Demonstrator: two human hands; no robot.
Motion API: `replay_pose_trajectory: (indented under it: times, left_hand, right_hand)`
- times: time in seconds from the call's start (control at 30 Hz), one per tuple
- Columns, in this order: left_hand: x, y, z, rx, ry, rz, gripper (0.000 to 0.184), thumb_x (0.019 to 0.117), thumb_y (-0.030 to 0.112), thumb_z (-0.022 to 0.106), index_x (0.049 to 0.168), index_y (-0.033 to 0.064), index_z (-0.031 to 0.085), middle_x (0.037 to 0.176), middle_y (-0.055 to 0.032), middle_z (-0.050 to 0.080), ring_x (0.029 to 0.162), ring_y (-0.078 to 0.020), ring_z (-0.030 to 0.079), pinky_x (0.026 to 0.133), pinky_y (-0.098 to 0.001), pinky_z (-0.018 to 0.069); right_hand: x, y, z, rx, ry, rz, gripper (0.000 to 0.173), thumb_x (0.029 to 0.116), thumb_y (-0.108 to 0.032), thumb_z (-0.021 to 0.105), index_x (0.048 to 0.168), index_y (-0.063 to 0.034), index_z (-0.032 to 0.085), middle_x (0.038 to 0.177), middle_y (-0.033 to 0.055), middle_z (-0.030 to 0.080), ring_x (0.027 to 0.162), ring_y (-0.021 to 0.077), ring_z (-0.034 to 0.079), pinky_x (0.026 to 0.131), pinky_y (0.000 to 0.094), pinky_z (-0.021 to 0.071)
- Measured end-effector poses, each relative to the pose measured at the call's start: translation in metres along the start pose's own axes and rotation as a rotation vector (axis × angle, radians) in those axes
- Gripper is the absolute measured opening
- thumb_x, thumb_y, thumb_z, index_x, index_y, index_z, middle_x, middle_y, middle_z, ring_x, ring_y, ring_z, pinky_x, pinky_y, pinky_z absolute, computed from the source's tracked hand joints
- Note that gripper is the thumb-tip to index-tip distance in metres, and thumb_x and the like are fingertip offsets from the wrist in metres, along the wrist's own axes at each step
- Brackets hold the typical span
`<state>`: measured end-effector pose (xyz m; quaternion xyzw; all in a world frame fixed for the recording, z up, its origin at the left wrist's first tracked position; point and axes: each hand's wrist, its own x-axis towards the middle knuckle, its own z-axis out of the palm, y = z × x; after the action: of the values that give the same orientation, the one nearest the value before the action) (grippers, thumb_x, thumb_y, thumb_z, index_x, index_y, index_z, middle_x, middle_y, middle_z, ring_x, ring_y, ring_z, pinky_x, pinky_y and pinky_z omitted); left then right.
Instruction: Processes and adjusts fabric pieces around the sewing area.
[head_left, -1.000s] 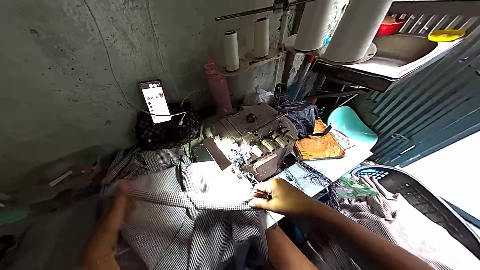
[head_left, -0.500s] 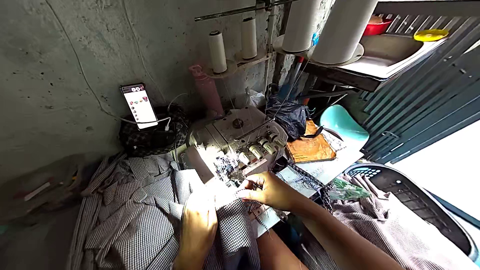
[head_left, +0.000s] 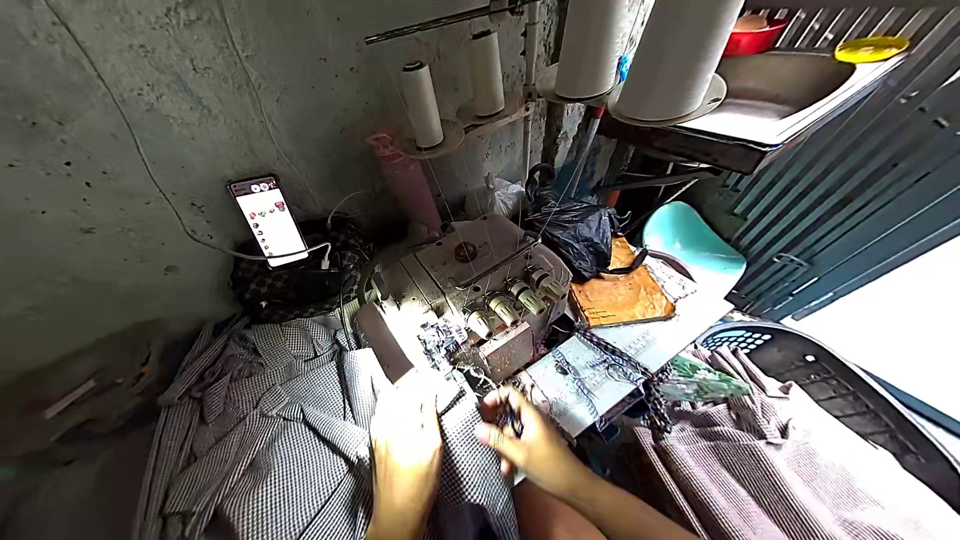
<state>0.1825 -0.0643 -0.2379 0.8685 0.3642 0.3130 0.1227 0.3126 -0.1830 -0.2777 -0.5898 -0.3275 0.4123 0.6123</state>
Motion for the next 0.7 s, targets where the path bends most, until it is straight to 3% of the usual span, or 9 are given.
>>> replay_pose_trajectory:
  times: [0.03, 0.07, 0.13, 0.23, 0.3, 0.37, 0.43, 0.5, 0.7]
  left_hand:
    - [0.002, -0.003, -0.003, -0.03, -0.041, -0.044, 0.032, 0.1012, 0.022, 0.051, 0.096, 0.0, 0.074, 0.092, -0.0143, 0.072, 0.093, -0.0259, 0.07, 0.087, -0.0449, 0.0535]
    - [0.005, -0.006, -0.007, -0.053, -0.081, -0.085, 0.031, 0.1012, 0.02, 0.052, 0.1, -0.001, 0.074, 0.096, -0.0151, 0.073, 0.096, -0.0255, 0.07, 0.088, -0.0444, 0.0537]
    - [0.011, -0.009, -0.014, -0.103, -0.123, -0.127, 0.028, 0.1011, 0.015, 0.052, 0.103, -0.003, 0.073, 0.095, -0.0154, 0.073, 0.094, -0.0218, 0.07, 0.088, -0.0392, 0.0539]
    - [0.009, -0.011, -0.021, -0.2, -0.115, -0.065, 0.028, 0.099, 0.015, 0.052, 0.101, 0.0002, 0.075, 0.097, -0.0086, 0.075, 0.094, -0.0087, 0.069, 0.089, -0.025, 0.0532]
    - [0.005, 0.001, -0.022, -0.218, -0.132, -0.045, 0.027, 0.0987, 0.023, 0.055, 0.088, 0.0076, 0.074, 0.087, -0.0003, 0.07, 0.085, -0.0023, 0.064, 0.08, -0.0205, 0.0504]
    - [0.002, 0.009, -0.018, -0.157, -0.143, -0.032, 0.025, 0.0968, 0.027, 0.058, 0.086, 0.0123, 0.074, 0.081, 0.0037, 0.068, 0.082, -0.0033, 0.064, 0.079, -0.0254, 0.0502]
    - [0.005, 0.008, -0.012, -0.109, -0.152, -0.022, 0.02, 0.0936, 0.025, 0.06, 0.091, 0.0097, 0.073, 0.09, -0.0023, 0.071, 0.095, -0.0162, 0.066, 0.091, -0.0416, 0.0492]
    - [0.013, 0.007, -0.01, -0.086, -0.169, -0.049, 0.02, 0.0903, 0.024, 0.063, 0.092, 0.0065, 0.073, 0.092, -0.0063, 0.072, 0.098, -0.023, 0.067, 0.091, -0.0477, 0.0494]
    - [0.026, 0.007, -0.011, -0.055, -0.22, -0.088, 0.022, 0.0902, 0.025, 0.063, 0.091, 0.005, 0.072, 0.082, -0.0055, 0.069, 0.082, -0.0172, 0.067, 0.077, -0.0412, 0.0521]
  right_hand:
    - [-0.008, 0.01, 0.0, 0.056, -0.067, 0.092, 0.047, 0.0943, -0.017, 0.071, 0.132, 0.0019, 0.05, 0.101, 0.0063, 0.064, 0.06, 0.0061, 0.061, 0.054, 0.0237, 0.0559]
    - [-0.016, 0.016, 0.001, 0.105, -0.098, 0.168, 0.04, 0.0944, -0.014, 0.07, 0.127, 0.0, 0.051, 0.092, 0.0032, 0.064, 0.057, 0.0055, 0.06, 0.052, 0.0226, 0.0544]
    - [-0.035, 0.017, 0.003, 0.158, -0.113, 0.258, 0.015, 0.0943, -0.01, 0.069, 0.103, -0.0053, 0.058, 0.069, -0.005, 0.064, 0.05, -0.0002, 0.056, 0.048, 0.0166, 0.0457]
    - [-0.059, 0.012, 0.002, 0.148, -0.102, 0.211, 0.007, 0.0946, -0.007, 0.067, 0.095, -0.004, 0.061, 0.069, -0.0066, 0.064, 0.057, -0.0012, 0.06, 0.056, 0.0174, 0.0509]
    - [-0.067, 0.014, 0.002, 0.129, -0.06, 0.146, 0.008, 0.0942, -0.005, 0.067, 0.095, 0.0002, 0.062, 0.073, -0.003, 0.065, 0.063, 0.0029, 0.064, 0.064, 0.0227, 0.0562]
    - [-0.07, 0.017, 0.002, 0.133, -0.044, 0.135, 0.007, 0.0947, -0.006, 0.067, 0.096, -0.0012, 0.062, 0.074, -0.0027, 0.067, 0.064, 0.0036, 0.067, 0.066, 0.0237, 0.0577]
    - [-0.069, 0.017, 0.002, 0.137, -0.055, 0.128, 0.007, 0.095, -0.006, 0.067, 0.095, -0.0017, 0.061, 0.076, -0.0021, 0.068, 0.066, 0.0038, 0.068, 0.066, 0.0238, 0.0572]
    - [-0.067, 0.019, 0.002, 0.133, -0.057, 0.1, 0.009, 0.0948, -0.007, 0.067, 0.095, 0.0002, 0.062, 0.078, -0.0006, 0.067, 0.068, 0.0044, 0.067, 0.067, 0.0244, 0.0573]
    - [-0.064, 0.027, 0.002, 0.121, -0.055, 0.063, 0.012, 0.0951, -0.011, 0.068, 0.093, -0.0016, 0.061, 0.071, -0.0033, 0.063, 0.057, 0.0013, 0.06, 0.059, 0.0212, 0.0531]
